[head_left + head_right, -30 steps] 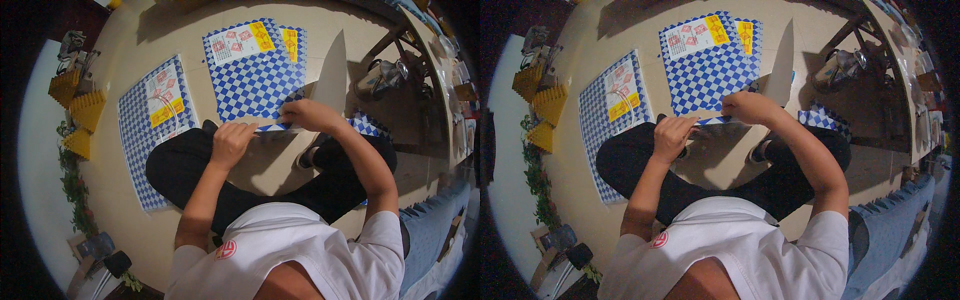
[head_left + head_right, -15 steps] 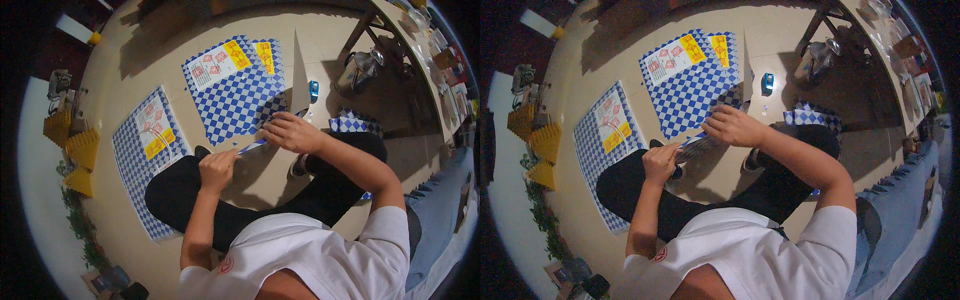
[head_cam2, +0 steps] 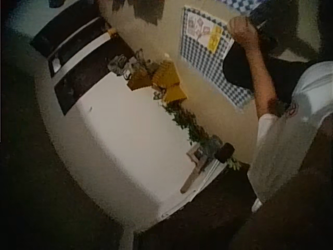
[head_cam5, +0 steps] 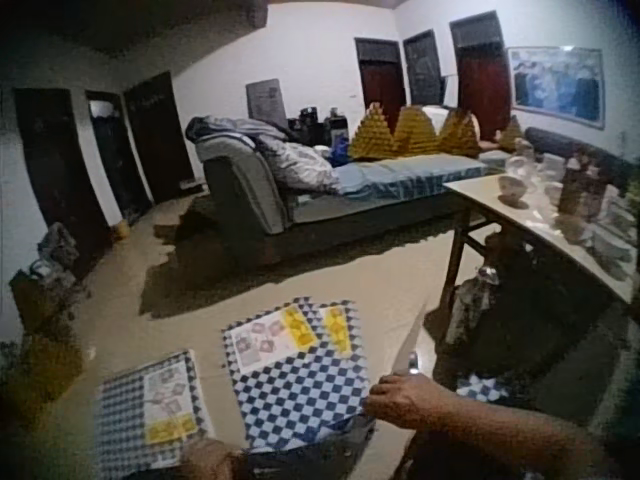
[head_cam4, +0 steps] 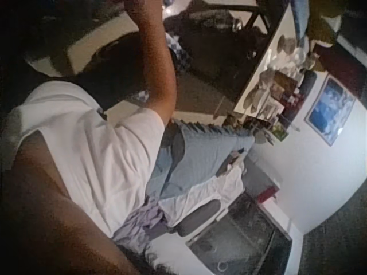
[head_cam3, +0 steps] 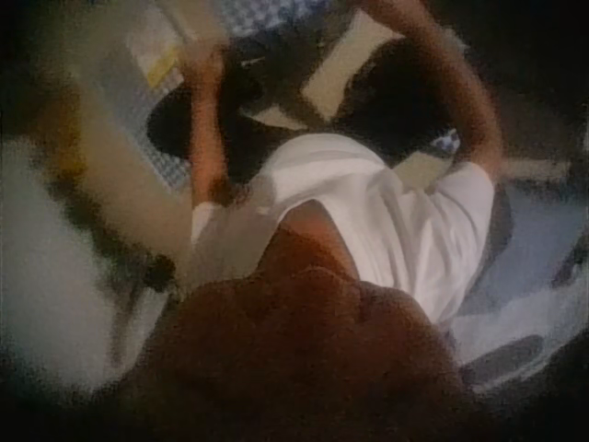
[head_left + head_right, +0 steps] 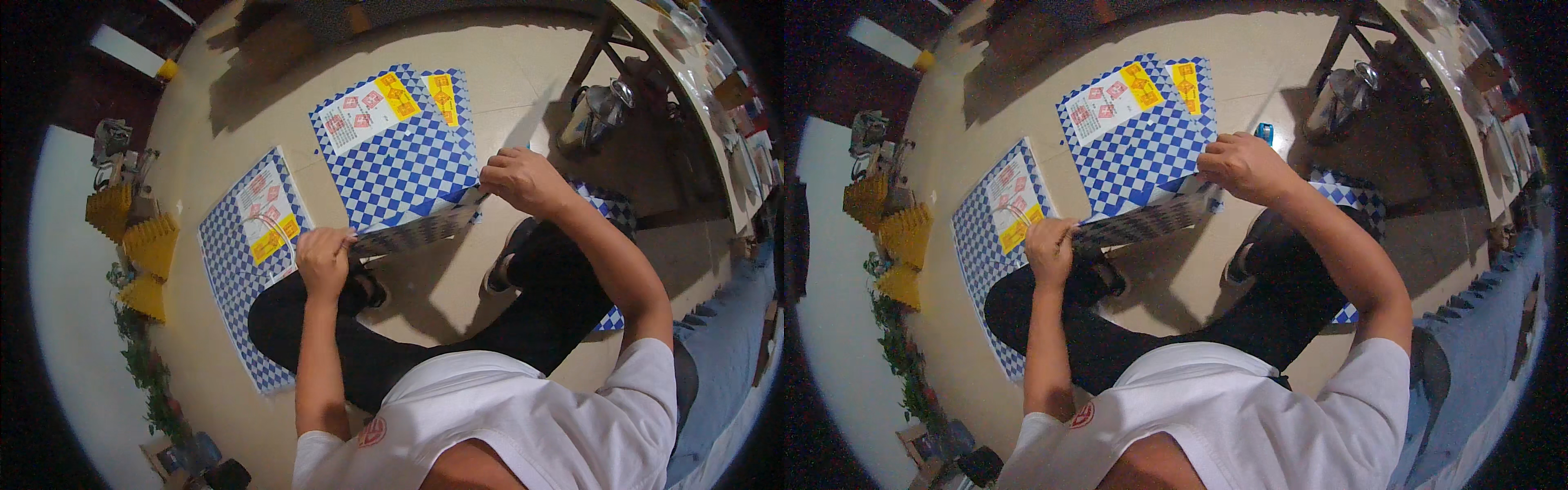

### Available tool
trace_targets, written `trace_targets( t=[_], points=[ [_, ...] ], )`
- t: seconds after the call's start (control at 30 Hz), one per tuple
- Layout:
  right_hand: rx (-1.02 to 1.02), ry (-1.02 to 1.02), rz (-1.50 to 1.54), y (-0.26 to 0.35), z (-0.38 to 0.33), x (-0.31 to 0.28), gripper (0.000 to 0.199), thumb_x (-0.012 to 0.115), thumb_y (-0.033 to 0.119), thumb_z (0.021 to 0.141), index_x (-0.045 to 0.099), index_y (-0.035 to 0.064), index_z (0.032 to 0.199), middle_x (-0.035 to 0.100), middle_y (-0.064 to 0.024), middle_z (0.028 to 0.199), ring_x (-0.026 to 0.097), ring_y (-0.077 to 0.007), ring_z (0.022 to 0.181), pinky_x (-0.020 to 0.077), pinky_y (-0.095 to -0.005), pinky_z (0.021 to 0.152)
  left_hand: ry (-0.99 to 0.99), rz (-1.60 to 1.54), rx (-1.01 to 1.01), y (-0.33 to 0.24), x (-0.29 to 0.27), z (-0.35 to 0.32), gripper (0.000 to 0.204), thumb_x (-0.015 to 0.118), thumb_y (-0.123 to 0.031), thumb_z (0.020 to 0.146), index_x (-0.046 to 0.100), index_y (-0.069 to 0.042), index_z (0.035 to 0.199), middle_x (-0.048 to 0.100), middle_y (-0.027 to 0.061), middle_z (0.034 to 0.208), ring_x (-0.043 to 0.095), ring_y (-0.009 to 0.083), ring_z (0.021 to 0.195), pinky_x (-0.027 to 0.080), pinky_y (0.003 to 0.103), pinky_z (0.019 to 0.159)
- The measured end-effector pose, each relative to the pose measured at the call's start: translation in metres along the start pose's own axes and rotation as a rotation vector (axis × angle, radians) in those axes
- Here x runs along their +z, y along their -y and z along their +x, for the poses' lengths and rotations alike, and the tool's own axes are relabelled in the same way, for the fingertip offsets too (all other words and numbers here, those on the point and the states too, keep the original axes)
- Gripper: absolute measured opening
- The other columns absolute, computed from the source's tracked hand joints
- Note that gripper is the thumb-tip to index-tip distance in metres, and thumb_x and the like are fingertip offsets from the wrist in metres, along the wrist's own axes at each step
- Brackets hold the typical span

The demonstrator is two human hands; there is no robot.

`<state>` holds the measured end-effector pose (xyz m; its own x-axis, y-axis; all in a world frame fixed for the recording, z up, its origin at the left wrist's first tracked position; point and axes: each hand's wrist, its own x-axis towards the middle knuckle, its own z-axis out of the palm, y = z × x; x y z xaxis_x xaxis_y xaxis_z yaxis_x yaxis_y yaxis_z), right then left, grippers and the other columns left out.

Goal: The person assembles a flat cardboard sheet into a box by folding the sides and securing them with adhesive tape. The person sits on the floor and uses a tape dispenser to seal the box flaps.

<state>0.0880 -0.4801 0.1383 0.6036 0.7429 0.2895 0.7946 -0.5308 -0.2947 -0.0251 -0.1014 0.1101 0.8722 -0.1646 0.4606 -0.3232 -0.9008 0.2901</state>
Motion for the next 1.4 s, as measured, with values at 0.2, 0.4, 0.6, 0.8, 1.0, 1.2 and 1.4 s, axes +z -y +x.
trace_targets(
  t=[0.2, 0.4, 0.6, 0.8, 1.0, 1.2, 1.4],
  points=[
    [0.030, 0.006, 0.107, 0.024, 0.002, 0.005, 0.014, 0.070, 0.017, 0.089, 0.063, 0.0057, 0.091, 0.067, -0.0105, 0.087, 0.066, -0.0322, 0.085, 0.0536, -0.0438, 0.074, 0.084, -0.007, 0.046, 0.002, 0.003, 0.007, 0.026, 0.075, -0.006, 0.080, 0.074, -0.008, 0.105, 0.073, 0.0084, 0.098, 0.066, 0.0293, 0.095, 0.046, 0.044, 0.093],
    [0.136, 0.103, 0.212, 0.030, 0.005, 0.014, 0.012, 0.070, 0.014, 0.092, 0.065, 0.0028, 0.094, 0.067, -0.0133, 0.088, 0.066, -0.0328, 0.087, 0.0540, -0.0418, 0.075, 0.099, -0.028, 0.173, -0.040, 0.039, 0.004, 0.053, 0.076, -0.003, 0.077, 0.067, -0.011, 0.129, 0.072, 0.0086, 0.113, 0.068, 0.0265, 0.101, 0.048, 0.042, 0.093],
    [0.254, 0.205, 0.373, 0.030, 0.007, 0.017, 0.016, 0.068, 0.015, 0.094, 0.064, 0.0000, 0.098, 0.066, -0.0179, 0.090, 0.067, -0.0364, 0.086, 0.0523, -0.0433, 0.077, 0.054, -0.108, 0.230, -0.059, 0.055, 0.015, 0.065, 0.078, -0.003, 0.075, 0.063, -0.011, 0.137, 0.068, 0.0088, 0.131, 0.067, 0.0266, 0.115, 0.052, 0.040, 0.092],
    [0.346, 0.374, 0.340, 0.036, 0.018, 0.020, 0.019, 0.062, 0.019, 0.098, 0.064, 0.0008, 0.099, 0.067, -0.0202, 0.090, 0.068, -0.0380, 0.089, 0.0515, -0.0455, 0.078, 0.069, -0.024, 0.305, -0.063, 0.063, 0.015, 0.055, 0.078, -0.011, 0.079, 0.067, -0.010, 0.132, 0.073, 0.0100, 0.121, 0.072, 0.0226, 0.099, 0.054, 0.037, 0.078],
    [0.290, 0.240, 0.237, 0.036, 0.021, 0.036, 0.017, 0.065, 0.019, 0.095, 0.065, 0.0044, 0.104, 0.070, -0.0163, 0.094, 0.069, -0.0366, 0.093, 0.0530, -0.0447, 0.082, 0.100, -0.105, 0.288, -0.051, 0.066, 0.018, 0.030, 0.076, -0.014, 0.083, 0.075, -0.010, 0.113, 0.077, 0.0070, 0.098, 0.074, 0.0225, 0.084, 0.053, 0.037, 0.070],
    [-0.171, 0.028, -0.184, 0.038, 0.022, 0.041, 0.017, 0.071, 0.020, 0.089, 0.067, 0.0087, 0.101, 0.068, -0.0060, 0.098, 0.066, -0.0259, 0.097, 0.0496, -0.0397, 0.087, 0.113, -0.143, 0.177, -0.039, 0.056, 0.026, 0.012, 0.071, -0.014, 0.085, 0.074, -0.010, 0.095, 0.074, 0.0059, 0.081, 0.071, 0.0245, 0.077, 0.052, 0.040, 0.069],
    [-0.131, 0.083, -0.057, 0.047, 0.025, 0.055, 0.021, 0.076, 0.017, 0.082, 0.072, 0.0094, 0.101, 0.070, -0.0058, 0.100, 0.067, -0.0241, 0.092, 0.0510, -0.0383, 0.084, 0.100, -0.196, 0.174, -0.048, 0.051, 0.033, 0.012, 0.071, -0.011, 0.084, 0.075, -0.010, 0.095, 0.074, 0.0076, 0.086, 0.070, 0.0270, 0.084, 0.051, 0.042, 0.077]
  ],
)
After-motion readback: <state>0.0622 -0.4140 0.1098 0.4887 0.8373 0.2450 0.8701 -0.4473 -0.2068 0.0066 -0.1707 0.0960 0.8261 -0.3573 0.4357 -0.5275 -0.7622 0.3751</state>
